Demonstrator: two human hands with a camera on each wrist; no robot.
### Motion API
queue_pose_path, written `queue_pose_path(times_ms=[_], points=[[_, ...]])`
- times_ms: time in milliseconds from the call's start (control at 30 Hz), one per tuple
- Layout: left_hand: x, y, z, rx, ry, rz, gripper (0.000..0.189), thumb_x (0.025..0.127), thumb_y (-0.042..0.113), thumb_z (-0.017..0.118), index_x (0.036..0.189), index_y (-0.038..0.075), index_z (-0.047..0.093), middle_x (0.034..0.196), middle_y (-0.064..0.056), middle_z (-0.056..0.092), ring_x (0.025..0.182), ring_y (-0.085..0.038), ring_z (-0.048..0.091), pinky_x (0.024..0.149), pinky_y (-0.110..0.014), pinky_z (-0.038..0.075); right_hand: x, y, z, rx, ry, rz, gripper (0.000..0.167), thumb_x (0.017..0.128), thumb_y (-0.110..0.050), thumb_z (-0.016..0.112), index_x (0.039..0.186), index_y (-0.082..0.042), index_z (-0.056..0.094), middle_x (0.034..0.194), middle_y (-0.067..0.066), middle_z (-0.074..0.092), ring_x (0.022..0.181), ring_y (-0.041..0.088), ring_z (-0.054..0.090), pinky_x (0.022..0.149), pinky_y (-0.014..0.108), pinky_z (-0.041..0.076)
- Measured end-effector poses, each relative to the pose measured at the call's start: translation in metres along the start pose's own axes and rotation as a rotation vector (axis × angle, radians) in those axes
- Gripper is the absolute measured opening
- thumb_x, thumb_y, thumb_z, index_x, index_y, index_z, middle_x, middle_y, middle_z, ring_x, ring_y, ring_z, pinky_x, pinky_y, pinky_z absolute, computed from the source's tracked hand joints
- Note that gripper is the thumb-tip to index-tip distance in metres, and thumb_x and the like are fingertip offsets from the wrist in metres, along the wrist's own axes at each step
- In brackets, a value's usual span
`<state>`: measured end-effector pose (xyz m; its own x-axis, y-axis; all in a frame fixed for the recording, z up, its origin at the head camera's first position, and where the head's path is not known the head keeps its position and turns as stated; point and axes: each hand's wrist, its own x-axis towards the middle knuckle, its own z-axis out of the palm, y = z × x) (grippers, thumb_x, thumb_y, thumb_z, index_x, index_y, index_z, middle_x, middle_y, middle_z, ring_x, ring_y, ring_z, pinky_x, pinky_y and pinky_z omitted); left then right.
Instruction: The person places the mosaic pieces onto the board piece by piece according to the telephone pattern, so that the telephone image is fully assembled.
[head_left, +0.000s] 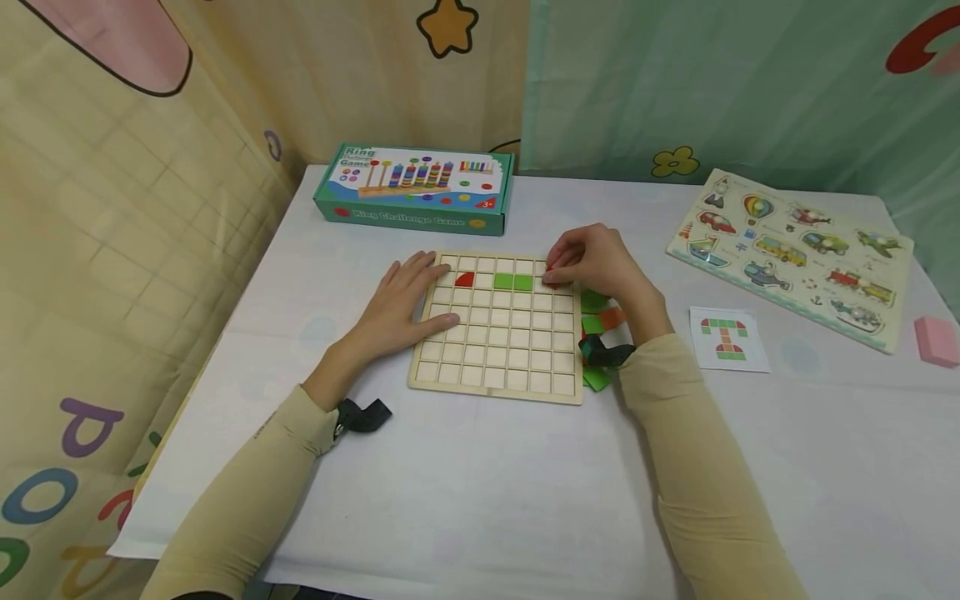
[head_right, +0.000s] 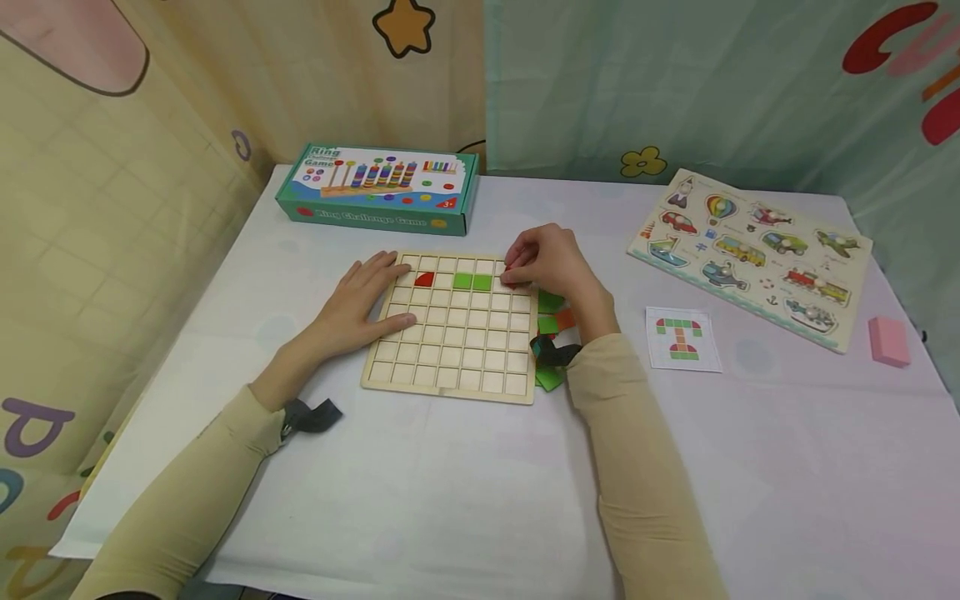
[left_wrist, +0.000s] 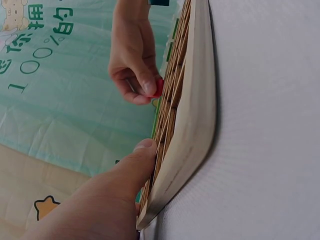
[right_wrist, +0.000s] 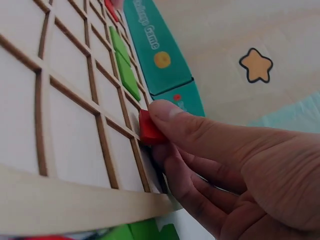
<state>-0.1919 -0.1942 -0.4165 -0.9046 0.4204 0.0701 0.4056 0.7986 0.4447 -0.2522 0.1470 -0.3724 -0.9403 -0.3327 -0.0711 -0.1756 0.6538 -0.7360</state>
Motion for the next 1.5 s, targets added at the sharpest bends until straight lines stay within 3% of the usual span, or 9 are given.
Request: queue_pose_path(times_ms=[600,767,933,1167,1367,1500], points=[[0.001,0.003,-0.002,0.002,-0.011,-0.001,0.082,0.095,0.055,0.070,0.161,0.015,0.041,0.174,-0.012,0.026,0.165,-0.028,0.012,0.134,-0.052,0.001,0.000,-0.011,0.008,-0.092,-0.040,-0.009,0.015,0.091,-0.022,0.085,0.098,-0.009,0.080,0.089,0.008,0.076,0.084,0.024,0.064,0.080,0.036,0.050],[0.001,0.003,-0.002,-0.002,-0.007,-0.003,0.081,0.096,0.055,0.070,0.160,0.015,0.042,0.174,-0.012,0.027,0.165,-0.028,0.012,0.134,-0.051,0.001,0.000,-0.007,-0.001,-0.054,-0.088,-0.005,0.016,0.093,-0.022,0.083,0.102,-0.010,0.079,0.096,0.008,0.077,0.089,0.023,0.067,0.085,0.036,0.053],[0.001,0.002,0.000,-0.001,-0.007,-0.002,0.082,0.095,0.055,0.070,0.160,0.015,0.042,0.174,-0.012,0.027,0.165,-0.028,0.012,0.135,-0.050,0.000,-0.008,0.006,-0.023,-0.040,-0.092,0.048,0.022,0.094,-0.026,0.082,0.108,-0.010,0.079,0.104,0.009,0.075,0.094,0.025,0.062,0.082,0.034,0.052],[0.001,0.001,0.000,0.006,-0.008,-0.005,0.082,0.095,0.055,0.070,0.160,0.014,0.042,0.174,-0.012,0.027,0.165,-0.028,0.012,0.135,-0.051,0.001,-0.020,0.031,-0.048,0.002,-0.217,0.086,0.036,0.089,-0.027,0.087,0.115,-0.006,0.076,0.104,0.008,0.073,0.095,0.023,0.061,0.082,0.024,0.052],[0.000,0.001,-0.001,0.002,-0.009,-0.002,0.082,0.095,0.055,0.070,0.160,0.014,0.042,0.174,-0.013,0.026,0.165,-0.029,0.012,0.134,-0.052,0.001,-0.024,0.035,-0.051,0.057,-0.318,0.047,0.038,0.088,-0.012,0.087,0.121,-0.003,0.073,0.112,0.012,0.068,0.099,0.024,0.055,0.080,0.021,0.051],[0.000,0.000,0.000,0.001,-0.007,0.000,0.081,0.095,0.055,0.070,0.160,0.015,0.042,0.174,-0.012,0.026,0.165,-0.029,0.012,0.134,-0.052,0.001,-0.023,0.034,-0.051,0.031,-0.335,0.029,0.034,0.087,-0.005,0.085,0.119,-0.002,0.074,0.110,0.013,0.067,0.097,0.025,0.054,0.079,0.022,0.049]])
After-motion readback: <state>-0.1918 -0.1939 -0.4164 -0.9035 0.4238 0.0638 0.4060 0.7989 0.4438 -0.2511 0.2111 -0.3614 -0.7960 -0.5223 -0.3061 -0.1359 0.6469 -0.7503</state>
